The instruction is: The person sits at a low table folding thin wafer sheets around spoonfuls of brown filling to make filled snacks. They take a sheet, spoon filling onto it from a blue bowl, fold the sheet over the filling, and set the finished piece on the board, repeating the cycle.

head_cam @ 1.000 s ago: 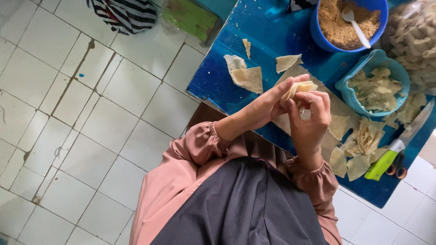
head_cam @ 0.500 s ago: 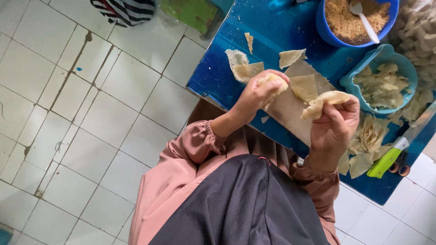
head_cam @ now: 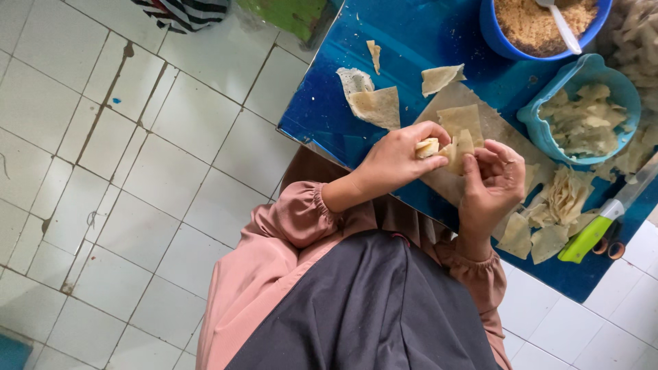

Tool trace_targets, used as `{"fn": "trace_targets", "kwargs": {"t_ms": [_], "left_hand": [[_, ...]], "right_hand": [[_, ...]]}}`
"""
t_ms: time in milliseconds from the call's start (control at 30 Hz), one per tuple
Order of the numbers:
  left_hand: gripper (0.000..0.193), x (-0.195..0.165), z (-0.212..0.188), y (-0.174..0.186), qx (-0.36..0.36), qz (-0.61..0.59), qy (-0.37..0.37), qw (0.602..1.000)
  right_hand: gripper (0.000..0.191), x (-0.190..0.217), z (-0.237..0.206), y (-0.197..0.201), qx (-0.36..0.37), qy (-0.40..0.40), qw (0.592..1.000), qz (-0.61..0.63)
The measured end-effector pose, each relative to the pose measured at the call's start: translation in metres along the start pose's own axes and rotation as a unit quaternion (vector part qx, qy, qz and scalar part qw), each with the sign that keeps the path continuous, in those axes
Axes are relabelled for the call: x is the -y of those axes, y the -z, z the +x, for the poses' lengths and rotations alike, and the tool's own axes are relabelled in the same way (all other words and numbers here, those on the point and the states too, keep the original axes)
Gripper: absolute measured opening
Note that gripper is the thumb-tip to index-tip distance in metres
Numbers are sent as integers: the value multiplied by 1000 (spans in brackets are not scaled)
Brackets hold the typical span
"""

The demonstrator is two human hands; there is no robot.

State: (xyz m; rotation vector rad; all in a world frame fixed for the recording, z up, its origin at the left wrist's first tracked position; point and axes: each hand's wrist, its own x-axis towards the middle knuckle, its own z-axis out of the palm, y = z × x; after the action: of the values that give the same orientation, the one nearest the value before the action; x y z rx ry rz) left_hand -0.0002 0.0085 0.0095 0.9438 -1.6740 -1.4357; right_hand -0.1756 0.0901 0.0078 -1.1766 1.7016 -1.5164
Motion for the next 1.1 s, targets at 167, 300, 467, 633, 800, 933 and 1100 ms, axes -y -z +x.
{"fn": "trace_targets", "kwargs": {"t_ms": [167, 300, 467, 633, 800, 933, 1100], "left_hand": [[24, -1, 1, -1, -24, 92, -42, 995], [25, 7, 2, -1, 52, -99, -2, 994], [43, 12, 1, -3, 155, -481, 130, 853], [61, 7, 1, -6, 207, -608, 212, 737], [71, 6, -4, -18, 216, -633, 188, 719], [72, 11, -9, -28, 223, -622, 195, 725], [65, 17, -11, -24, 223, -556, 176, 781]], "right_hand": [[29, 4, -1, -5, 0, 29, 999, -31], [21, 7, -6, 21, -65, 81, 991, -82], [10, 16, 3, 85, -173, 100, 970, -140], [26, 24, 4, 115, -99, 210, 807, -543], [22, 39, -17, 73, -62, 214, 893, -390], [32, 55, -20, 19, 97, 208, 923, -309], [14, 55, -8, 8, 124, 124, 964, -201]]}}
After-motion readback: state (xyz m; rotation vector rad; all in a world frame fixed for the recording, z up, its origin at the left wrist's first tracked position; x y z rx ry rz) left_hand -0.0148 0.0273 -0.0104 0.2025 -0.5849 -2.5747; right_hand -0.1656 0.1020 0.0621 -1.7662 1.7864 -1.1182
